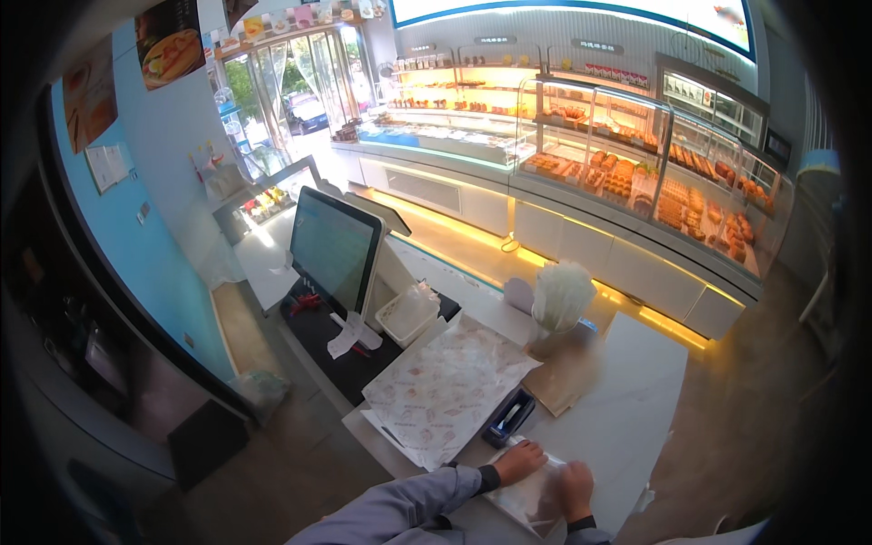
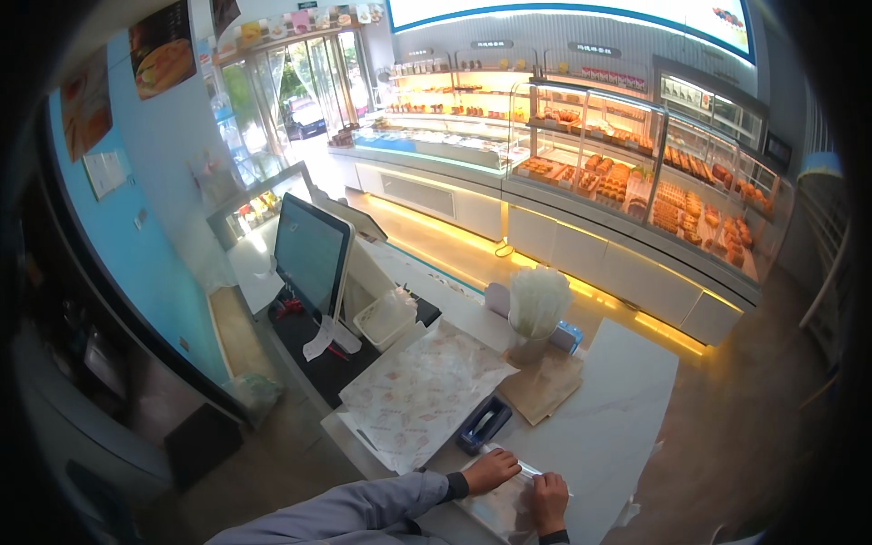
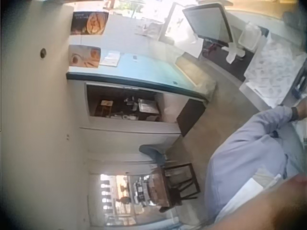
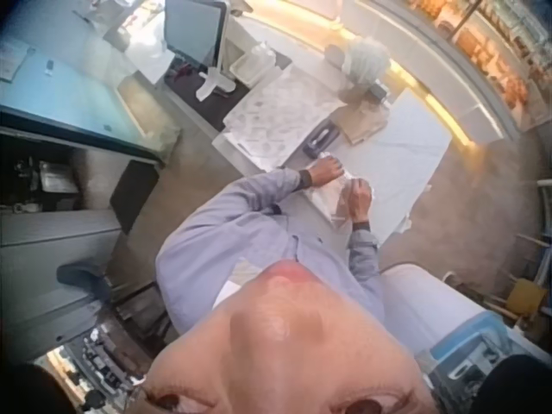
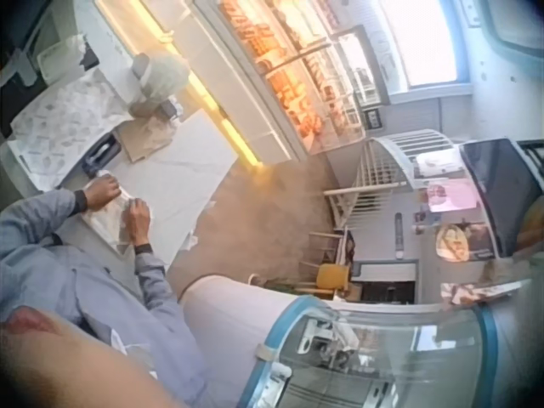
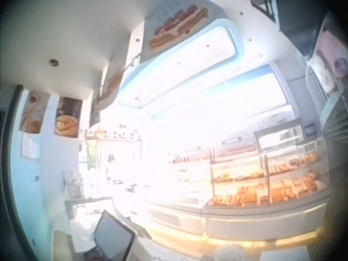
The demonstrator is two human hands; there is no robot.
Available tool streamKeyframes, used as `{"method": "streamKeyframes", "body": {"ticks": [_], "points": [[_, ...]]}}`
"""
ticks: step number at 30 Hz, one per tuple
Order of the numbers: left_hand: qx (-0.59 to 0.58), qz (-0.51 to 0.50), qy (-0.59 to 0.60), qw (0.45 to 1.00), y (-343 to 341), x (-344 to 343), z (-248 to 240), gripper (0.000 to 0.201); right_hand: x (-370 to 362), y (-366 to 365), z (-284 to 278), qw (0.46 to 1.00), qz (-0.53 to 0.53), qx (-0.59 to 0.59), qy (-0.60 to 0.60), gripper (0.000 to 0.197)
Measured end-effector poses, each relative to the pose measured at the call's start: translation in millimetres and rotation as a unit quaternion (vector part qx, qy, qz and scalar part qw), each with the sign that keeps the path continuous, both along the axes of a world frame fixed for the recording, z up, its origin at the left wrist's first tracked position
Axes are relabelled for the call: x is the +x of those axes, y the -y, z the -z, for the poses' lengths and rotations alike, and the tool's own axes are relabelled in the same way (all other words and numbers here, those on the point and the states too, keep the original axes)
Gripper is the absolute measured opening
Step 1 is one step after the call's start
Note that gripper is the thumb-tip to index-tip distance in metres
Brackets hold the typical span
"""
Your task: The person places small bakery items into clear plastic bags and seals them using a handheld heat sealer. The person repeats this process for multiple items, arranging the sealed bags on the counter.
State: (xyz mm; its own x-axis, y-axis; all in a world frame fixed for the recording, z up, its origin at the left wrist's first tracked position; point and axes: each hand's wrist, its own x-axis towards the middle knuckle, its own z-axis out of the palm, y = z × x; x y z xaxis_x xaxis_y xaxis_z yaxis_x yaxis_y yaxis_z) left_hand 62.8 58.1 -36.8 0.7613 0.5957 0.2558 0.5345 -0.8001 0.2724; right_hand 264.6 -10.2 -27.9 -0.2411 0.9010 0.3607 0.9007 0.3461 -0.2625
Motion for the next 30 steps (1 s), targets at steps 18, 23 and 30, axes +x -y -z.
{"method": "streamKeyframes", "body": {"ticks": [18,23,30], "points": [[-0.272,0.123,0.01,0.954,87,-47,-109,0.031,-12,75,-100,0.906,-0.095,-0.348,-0.222,0.022],[-0.202,0.147,-0.054,0.967,94,-53,-107,0.044,-12,74,-96,0.858,-0.125,-0.427,-0.256,0.025],[-0.276,0.133,-0.096,0.947,88,-58,-114,0.043,-30,79,-113,0.898,-0.176,-0.334,-0.224,0.029]]}}
